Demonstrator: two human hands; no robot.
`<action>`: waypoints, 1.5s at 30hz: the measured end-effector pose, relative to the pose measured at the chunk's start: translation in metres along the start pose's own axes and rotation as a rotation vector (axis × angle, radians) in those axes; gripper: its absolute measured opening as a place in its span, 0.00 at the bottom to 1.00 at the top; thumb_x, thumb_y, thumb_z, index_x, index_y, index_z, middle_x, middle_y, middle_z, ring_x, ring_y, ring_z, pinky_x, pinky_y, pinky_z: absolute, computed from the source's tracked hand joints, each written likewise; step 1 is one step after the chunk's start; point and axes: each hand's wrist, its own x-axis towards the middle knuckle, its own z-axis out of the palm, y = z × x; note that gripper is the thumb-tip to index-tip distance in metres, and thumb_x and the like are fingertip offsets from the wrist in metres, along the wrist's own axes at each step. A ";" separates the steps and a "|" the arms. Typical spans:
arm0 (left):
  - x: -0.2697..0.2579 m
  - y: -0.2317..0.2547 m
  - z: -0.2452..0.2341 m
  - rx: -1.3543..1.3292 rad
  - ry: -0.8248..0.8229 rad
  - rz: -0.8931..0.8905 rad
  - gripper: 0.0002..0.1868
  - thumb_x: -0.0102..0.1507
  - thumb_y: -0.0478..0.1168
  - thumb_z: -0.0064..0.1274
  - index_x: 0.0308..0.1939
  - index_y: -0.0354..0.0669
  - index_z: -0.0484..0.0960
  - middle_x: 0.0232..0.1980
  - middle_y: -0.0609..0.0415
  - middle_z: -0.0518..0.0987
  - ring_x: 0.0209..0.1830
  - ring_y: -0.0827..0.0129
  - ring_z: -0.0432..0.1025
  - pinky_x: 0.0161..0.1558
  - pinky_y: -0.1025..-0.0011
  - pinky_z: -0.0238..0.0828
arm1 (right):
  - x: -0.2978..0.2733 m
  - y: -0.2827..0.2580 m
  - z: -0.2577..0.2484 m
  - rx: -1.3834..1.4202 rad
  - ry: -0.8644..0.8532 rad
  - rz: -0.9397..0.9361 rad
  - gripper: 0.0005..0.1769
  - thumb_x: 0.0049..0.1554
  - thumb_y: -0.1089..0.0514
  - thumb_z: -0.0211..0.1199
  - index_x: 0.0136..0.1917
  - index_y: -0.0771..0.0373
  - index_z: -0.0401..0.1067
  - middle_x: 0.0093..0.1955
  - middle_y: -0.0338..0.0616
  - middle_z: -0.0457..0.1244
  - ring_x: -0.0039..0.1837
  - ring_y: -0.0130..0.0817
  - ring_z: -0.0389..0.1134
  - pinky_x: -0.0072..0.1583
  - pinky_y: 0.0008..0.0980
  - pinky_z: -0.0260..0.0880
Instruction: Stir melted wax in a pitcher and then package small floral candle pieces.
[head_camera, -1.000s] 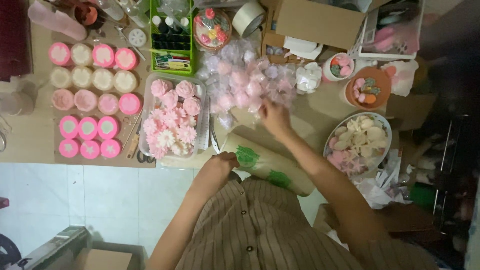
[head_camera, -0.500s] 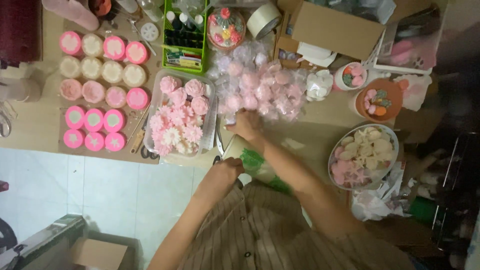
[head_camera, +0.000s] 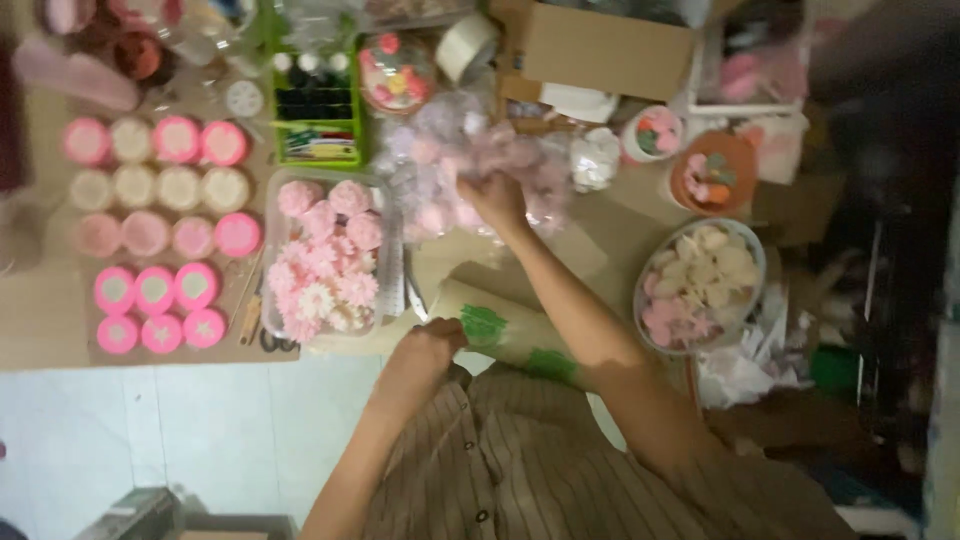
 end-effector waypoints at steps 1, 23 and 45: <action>0.002 -0.008 0.008 0.007 0.010 0.018 0.14 0.50 0.27 0.54 0.39 0.38 0.84 0.43 0.48 0.80 0.46 0.54 0.76 0.47 0.61 0.74 | 0.012 0.010 0.001 0.018 0.027 0.042 0.37 0.52 0.28 0.70 0.40 0.68 0.75 0.39 0.55 0.68 0.44 0.51 0.72 0.49 0.47 0.70; 0.086 -0.004 -0.021 -0.059 -0.145 0.028 0.14 0.54 0.26 0.50 0.40 0.39 0.85 0.49 0.48 0.82 0.50 0.50 0.76 0.52 0.59 0.72 | -0.257 0.294 -0.135 0.083 0.528 0.660 0.26 0.54 0.42 0.68 0.45 0.70 0.77 0.44 0.62 0.69 0.49 0.55 0.70 0.53 0.47 0.69; 0.092 -0.044 -0.010 -0.099 -0.226 0.096 0.21 0.49 0.21 0.46 0.41 0.38 0.87 0.43 0.43 0.84 0.44 0.51 0.78 0.48 0.61 0.74 | -0.238 0.294 -0.102 0.893 0.720 0.765 0.06 0.53 0.57 0.64 0.40 0.61 0.71 0.33 0.40 0.63 0.32 0.33 0.59 0.34 0.34 0.54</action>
